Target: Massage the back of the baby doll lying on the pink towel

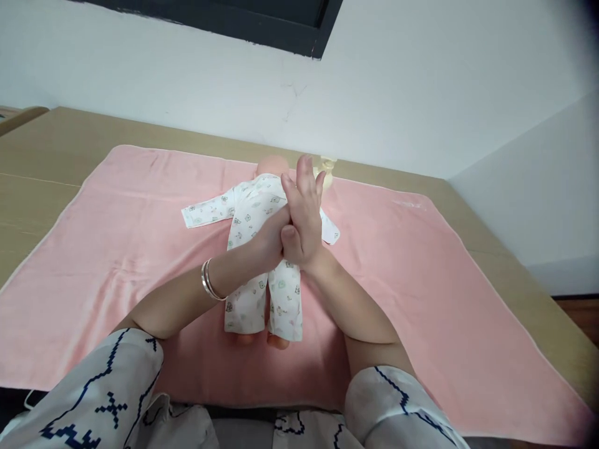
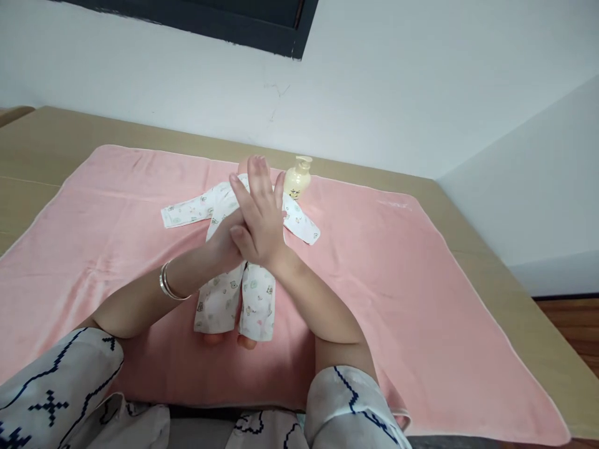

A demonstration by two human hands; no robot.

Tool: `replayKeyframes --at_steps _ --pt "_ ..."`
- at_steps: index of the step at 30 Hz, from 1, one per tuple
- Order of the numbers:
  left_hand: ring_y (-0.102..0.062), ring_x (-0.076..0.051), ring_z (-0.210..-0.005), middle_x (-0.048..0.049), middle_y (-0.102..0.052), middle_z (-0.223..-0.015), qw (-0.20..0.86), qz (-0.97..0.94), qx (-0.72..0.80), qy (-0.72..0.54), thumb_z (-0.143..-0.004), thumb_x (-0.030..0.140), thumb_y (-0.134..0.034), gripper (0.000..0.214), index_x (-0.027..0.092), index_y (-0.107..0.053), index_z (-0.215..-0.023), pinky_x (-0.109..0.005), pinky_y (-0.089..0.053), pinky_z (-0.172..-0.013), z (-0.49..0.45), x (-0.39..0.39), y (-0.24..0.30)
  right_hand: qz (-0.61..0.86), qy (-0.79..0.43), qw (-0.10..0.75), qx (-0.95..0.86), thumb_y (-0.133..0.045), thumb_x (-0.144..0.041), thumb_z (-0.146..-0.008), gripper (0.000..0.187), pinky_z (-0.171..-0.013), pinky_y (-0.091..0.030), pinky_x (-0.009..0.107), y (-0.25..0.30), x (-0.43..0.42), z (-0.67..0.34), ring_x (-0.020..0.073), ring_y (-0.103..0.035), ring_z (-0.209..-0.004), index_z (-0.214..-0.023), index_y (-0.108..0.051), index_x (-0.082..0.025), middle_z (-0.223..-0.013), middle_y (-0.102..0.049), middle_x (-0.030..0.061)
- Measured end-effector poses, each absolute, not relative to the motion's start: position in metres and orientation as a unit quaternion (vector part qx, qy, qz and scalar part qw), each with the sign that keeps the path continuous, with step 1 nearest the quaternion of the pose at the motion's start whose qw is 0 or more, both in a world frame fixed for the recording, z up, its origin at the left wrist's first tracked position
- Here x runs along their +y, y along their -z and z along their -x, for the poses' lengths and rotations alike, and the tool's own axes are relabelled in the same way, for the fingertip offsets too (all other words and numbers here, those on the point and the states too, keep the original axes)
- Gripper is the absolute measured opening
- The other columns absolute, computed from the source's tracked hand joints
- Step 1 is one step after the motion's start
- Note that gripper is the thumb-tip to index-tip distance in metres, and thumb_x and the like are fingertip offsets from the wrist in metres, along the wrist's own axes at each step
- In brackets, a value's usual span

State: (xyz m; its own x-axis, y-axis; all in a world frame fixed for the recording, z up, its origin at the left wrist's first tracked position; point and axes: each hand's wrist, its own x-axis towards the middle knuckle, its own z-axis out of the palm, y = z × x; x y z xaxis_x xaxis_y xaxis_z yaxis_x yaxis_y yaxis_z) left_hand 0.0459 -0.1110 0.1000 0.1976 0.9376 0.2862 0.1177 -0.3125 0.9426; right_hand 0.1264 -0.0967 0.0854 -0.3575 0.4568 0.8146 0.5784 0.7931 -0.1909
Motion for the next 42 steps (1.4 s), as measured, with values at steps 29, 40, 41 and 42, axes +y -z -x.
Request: replayKeyframes --at_steps 29,40,41,42 --pt "-0.05 -0.024 -0.133 -0.0122 -0.061 -0.132 0.215 -0.592 0.484 -0.608 -0.095 0.066 -0.027 0.065 0.017 -0.063 -0.116 -0.044 -0.035 -0.12 -0.006 -0.002 0.018 0.523 0.025 0.262 -0.811 -0.035 -0.027 -0.099 0.046 -0.118 -0.028 0.053 -0.019 -0.012 -0.144 0.0321 -0.041 -0.138 -0.136 -0.054 -0.006 -0.142 -0.051 0.0188" --pt "-0.045 -0.025 -0.137 -0.0152 -0.056 -0.137 0.16 -0.616 0.498 -0.589 -0.095 0.068 -0.015 0.076 0.013 -0.06 -0.119 -0.047 -0.034 -0.121 -0.007 -0.004 0.022 0.554 -0.007 0.264 -0.79 -0.037 -0.028 -0.099 0.048 -0.118 -0.029 0.053 -0.019 -0.013 -0.138 0.0328 -0.038 -0.14 -0.14 -0.049 -0.005 -0.147 -0.044 0.0205" --pt "-0.045 -0.025 -0.137 -0.0153 -0.057 -0.136 0.152 -0.62 0.498 -0.586 -0.095 0.068 -0.013 0.077 0.013 -0.06 -0.119 -0.047 -0.034 -0.121 -0.007 -0.004 0.022 0.543 0.003 0.255 -0.8 -0.038 -0.025 -0.098 0.047 -0.118 -0.029 0.053 -0.02 -0.018 -0.133 0.0327 -0.038 -0.14 -0.138 -0.051 -0.006 -0.147 -0.045 0.0196" --pt "-0.045 -0.025 -0.137 -0.0153 -0.057 -0.136 0.145 -0.626 0.497 -0.583 -0.095 0.068 -0.012 0.077 0.012 -0.06 -0.119 -0.048 -0.034 -0.121 -0.007 -0.004 0.022 0.522 0.008 0.248 -0.816 -0.04 -0.022 -0.096 0.045 -0.119 -0.027 0.053 -0.021 -0.021 -0.13 0.0318 -0.037 -0.141 -0.137 -0.053 -0.009 -0.147 -0.045 0.0177"
